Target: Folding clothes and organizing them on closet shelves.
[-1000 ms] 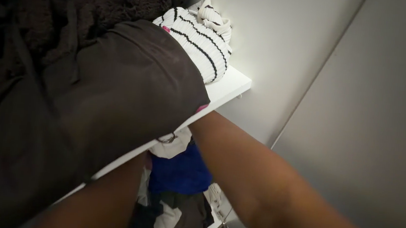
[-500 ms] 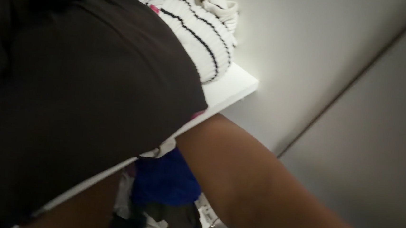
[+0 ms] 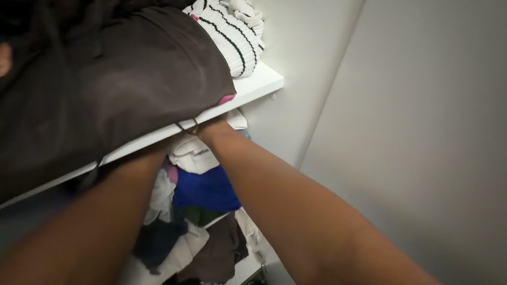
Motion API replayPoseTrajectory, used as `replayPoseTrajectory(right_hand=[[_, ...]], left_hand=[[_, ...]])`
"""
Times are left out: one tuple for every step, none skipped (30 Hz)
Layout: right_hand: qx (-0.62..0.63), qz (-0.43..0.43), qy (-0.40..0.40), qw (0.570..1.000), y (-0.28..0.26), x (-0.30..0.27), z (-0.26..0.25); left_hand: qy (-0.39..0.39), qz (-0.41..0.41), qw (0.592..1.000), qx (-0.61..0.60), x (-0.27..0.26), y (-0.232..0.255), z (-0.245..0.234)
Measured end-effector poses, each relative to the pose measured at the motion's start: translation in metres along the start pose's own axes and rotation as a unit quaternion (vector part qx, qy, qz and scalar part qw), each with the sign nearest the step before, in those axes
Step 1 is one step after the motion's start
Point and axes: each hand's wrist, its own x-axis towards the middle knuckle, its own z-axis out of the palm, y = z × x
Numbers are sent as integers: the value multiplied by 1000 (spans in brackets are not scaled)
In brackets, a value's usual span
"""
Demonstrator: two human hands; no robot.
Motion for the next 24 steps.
replayPoseTrajectory(right_hand=[[-4, -2, -9, 1000, -5, -11, -9], [-8, -5, -19, 1000, 16, -15, -22], [-11, -7, -33, 999, 13, -26, -27], [-15, -10, -47, 999, -21, -31, -22], [-10, -12, -45, 999, -25, -48, -19], [-21, -81, -15, 996, -29, -65, -15], [-36, -148, 14, 988, -32, -79, -14], [-33, -151, 15, 988, -38, -92, -10], [-7, -146, -13, 989, -45, -107, -1], [19, -141, -41, 989, -53, -121, 9], [23, -146, -41, 988, -59, -131, 18], [44, -129, -62, 989, -65, -140, 27], [64, -111, -86, 988, -71, -151, 38], [68, -114, -88, 987, -74, -161, 56], [106, -70, -139, 982, -75, -166, 73], [143, -26, -190, 971, -76, -170, 90], [144, -30, -192, 970, -77, -173, 98], [111, -46, -188, 975, -78, -176, 105], [79, -63, -182, 978, -81, -179, 113], [81, -68, -183, 977, -86, -178, 113], [74, -56, -198, 976, -88, -178, 111], [66, -44, -213, 974, -90, -177, 108], [67, -50, -214, 973, -89, -177, 108], [50, -54, -224, 972, -88, -177, 108]], left_hand=[[5, 2, 1000, -1, -9, 7, -9], [10, 4, 1000, -2, -11, 16, 0], [13, 2, 1000, -3, -21, 19, -7], [16, 0, 1000, -4, -32, 12, -27], [18, 0, 1000, 2, -52, 10, -38], [10, -75, 997, 31, -72, 7, -48], [2, -150, 987, 56, -89, 6, -57], [4, -151, 987, 59, -104, 14, -78], [-19, -201, 969, 143, -121, 18, -97], [-40, -249, 941, 225, -138, 21, -115], [-37, -252, 939, 229, -151, 7, -109], [-64, -334, 927, 158, -162, -8, -102], [-92, -411, 903, 84, -176, -24, -94], [-90, -414, 902, 88, -182, -37, -91], [-81, -396, 909, 96, -184, -50, -86], [-72, -379, 917, 105, -186, -63, -81], [-69, -382, 915, 106, -186, -59, -86], [-70, -417, 903, 68, -185, -54, -92], [-69, -451, 889, 31, -185, -52, -98], [-65, -455, 888, 33, -189, -64, -90], [-53, -468, 882, -30, -194, -74, -80], [-41, -479, 872, -93, -199, -83, -70], [-36, -481, 871, -92, -202, -90, -62], [-4, -455, 882, -125, -205, -96, -55]])
